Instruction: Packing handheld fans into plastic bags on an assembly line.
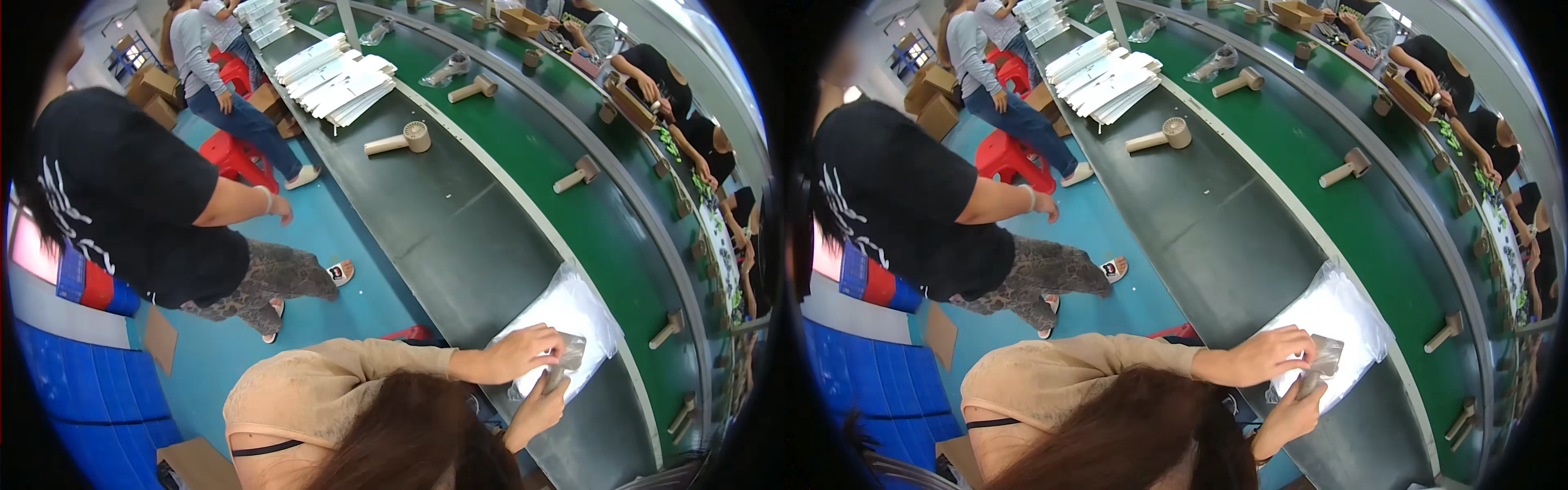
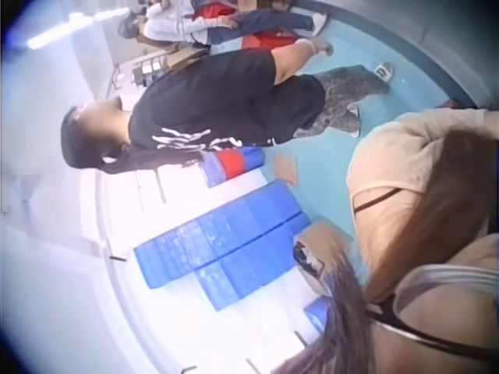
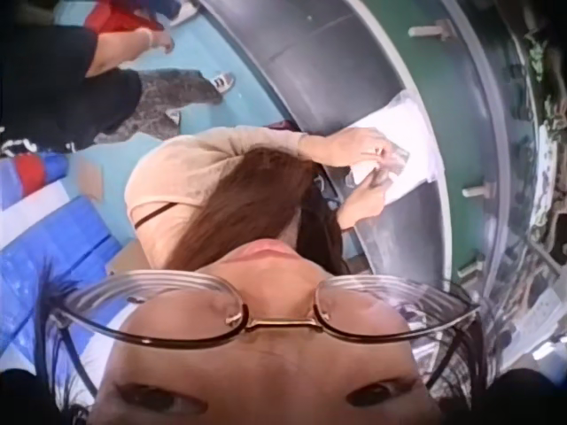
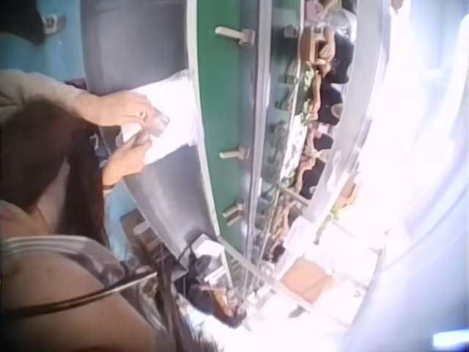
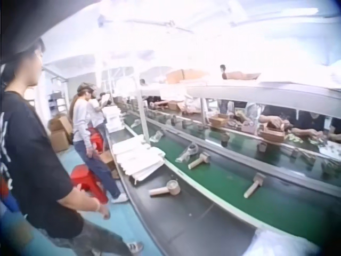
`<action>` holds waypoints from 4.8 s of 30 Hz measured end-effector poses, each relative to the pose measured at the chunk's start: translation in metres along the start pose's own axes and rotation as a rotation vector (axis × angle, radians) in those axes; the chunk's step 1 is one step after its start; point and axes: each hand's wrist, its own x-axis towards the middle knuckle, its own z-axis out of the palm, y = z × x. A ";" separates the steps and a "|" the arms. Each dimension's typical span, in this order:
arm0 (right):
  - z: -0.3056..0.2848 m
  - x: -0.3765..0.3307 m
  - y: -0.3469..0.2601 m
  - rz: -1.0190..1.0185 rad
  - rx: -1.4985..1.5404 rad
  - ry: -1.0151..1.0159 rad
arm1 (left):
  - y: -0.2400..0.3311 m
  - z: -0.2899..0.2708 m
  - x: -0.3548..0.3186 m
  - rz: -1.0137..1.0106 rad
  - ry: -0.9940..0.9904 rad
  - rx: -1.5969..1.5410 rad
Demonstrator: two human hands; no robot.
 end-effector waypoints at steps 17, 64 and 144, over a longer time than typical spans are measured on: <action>-0.008 0.017 0.016 -0.192 0.318 -0.201 | -0.040 -0.085 0.062 -0.325 -0.680 -0.288; 0.211 0.344 -0.273 -0.664 0.160 -0.348 | -0.098 -0.214 0.046 -0.132 0.435 0.794; -0.075 0.118 0.023 -0.255 1.042 -0.312 | 0.033 0.045 0.040 -0.296 -0.219 -0.099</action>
